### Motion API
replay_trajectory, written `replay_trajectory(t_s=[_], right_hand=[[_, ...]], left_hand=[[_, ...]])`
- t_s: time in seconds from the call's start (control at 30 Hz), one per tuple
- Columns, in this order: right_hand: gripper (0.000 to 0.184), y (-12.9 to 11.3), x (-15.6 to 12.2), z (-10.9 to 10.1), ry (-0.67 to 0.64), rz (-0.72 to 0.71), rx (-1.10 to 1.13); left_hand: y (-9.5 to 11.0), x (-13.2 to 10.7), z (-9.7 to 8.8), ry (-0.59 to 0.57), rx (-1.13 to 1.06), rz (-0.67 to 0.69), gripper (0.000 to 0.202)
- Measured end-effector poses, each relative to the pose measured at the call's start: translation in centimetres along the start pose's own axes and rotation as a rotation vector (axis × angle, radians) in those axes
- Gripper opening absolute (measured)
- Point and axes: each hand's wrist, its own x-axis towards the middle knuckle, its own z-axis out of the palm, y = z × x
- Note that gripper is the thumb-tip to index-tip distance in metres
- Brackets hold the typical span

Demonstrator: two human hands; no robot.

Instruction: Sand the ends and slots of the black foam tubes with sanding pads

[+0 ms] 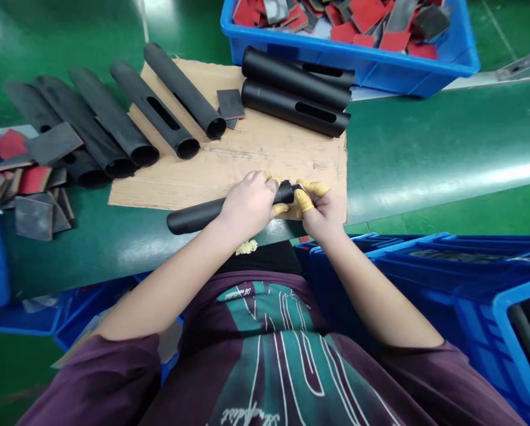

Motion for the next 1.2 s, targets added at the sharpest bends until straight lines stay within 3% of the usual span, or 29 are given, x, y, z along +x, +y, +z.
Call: replay_trajectory(t_s=[0.13,0.3,0.5,0.87,1.2], right_hand=[[0.045,-0.7,0.2,0.4,0.127,-0.051,0.027],[0.043,-2.1,0.6,0.5,0.075,-0.074,-0.102],[0.029,-2.6,-0.4,0.3,0.059,-0.091,-0.153],[0.025,-1.8,0.3,0.0,0.091,-0.319,-0.395],[0.028,-1.5,0.2,-0.6,0.055,-0.289,-0.448]], left_hand=[[-0.1,0.0,0.3,0.003,0.015,0.005,0.037],[-0.1,0.1,0.2,-0.030,0.030,0.003,0.034],[-0.3,0.5,-0.1,-0.058,-0.013,0.011,0.030],[-0.6,0.9,0.4,-0.037,-0.097,-0.021,0.026],[-0.6,1.1,0.3,-0.039,-0.147,-0.041,0.029]])
